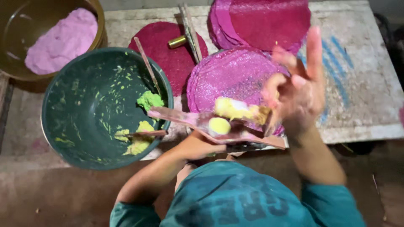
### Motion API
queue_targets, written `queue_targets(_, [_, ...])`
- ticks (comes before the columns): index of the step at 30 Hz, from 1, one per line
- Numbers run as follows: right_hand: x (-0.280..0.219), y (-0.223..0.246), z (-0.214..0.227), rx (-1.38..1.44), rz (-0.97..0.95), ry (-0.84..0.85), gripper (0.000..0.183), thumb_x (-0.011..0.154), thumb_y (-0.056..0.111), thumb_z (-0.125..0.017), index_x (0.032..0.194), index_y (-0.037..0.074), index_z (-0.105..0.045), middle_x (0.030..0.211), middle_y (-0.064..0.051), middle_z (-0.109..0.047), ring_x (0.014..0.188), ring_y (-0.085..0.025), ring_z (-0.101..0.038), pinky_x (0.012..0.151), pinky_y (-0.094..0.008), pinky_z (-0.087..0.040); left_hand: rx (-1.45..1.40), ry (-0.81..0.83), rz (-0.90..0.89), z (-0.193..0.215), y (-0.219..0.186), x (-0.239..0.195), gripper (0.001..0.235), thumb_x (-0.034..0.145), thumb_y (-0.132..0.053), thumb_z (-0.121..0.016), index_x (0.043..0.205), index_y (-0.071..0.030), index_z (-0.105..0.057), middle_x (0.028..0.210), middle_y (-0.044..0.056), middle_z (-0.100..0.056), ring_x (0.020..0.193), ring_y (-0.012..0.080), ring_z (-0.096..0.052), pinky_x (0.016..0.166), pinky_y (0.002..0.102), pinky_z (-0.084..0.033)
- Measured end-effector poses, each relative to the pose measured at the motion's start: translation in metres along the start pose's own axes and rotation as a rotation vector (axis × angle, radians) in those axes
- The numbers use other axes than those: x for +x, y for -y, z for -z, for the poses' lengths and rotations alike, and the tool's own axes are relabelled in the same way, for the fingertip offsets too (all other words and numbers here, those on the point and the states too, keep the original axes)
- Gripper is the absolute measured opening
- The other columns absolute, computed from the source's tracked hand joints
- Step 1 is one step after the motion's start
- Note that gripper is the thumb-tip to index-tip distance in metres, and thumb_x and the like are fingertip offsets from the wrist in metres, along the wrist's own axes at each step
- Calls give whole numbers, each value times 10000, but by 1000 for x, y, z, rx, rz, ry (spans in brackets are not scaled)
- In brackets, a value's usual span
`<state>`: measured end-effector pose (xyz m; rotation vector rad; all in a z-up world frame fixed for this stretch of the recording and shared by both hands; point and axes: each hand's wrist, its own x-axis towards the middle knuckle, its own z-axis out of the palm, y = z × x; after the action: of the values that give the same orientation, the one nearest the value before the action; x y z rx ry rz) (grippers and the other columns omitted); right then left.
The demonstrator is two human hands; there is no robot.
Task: The person scoops green dough from a bowl and uses a manual press to form ring-shaped pieces. They place the formed dough onto a pink tray and repeat the process, creating a pattern of yellow and green rings.
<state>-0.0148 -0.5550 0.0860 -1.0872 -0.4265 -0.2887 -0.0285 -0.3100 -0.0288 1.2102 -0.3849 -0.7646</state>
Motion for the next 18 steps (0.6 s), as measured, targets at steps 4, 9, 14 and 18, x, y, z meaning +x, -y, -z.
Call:
queue_targets(4, [-15,23,75,-381,182,106,684,1022,463,-594,1490,1,-409,1054,-230,-641,571,-184,-581,512,-299,-493,311,17,-46,-41,24,31,595,773,-125,-841,1322,-35,-628,1216,86,-715,1095,166,-666,924,356,-569])
queue_targets(9, [13,67,128,-67,-19,465,727,1013,653,-478,986,-18,-757,740,-90,-719,525,-147,-590,522,-311,-483,417,-155,-62,-72,-2,63,341,862,-252,-810,1153,-114,-696,1014,27,-748,927,117,-714,826,310,-585])
queue_targets(14, [10,80,114,-511,-288,682,828,994,750,-396,738,26,-704,616,-41,-612,506,-156,-569,498,-315,-396,559,-89,-77,-94,-34,71,255,843,-225,-771,1054,-121,-674,880,31,-700,817,122,-695,719,299,-539])
queue_targets(18, [21,78,90,-445,-227,853,819,956,785,-410,745,40,-677,661,-42,-622,549,-169,-610,505,-315,-426,428,-62,-30,-96,-59,57,229,848,-222,-741,1050,-126,-691,841,31,-706,767,110,-700,670,300,-526])
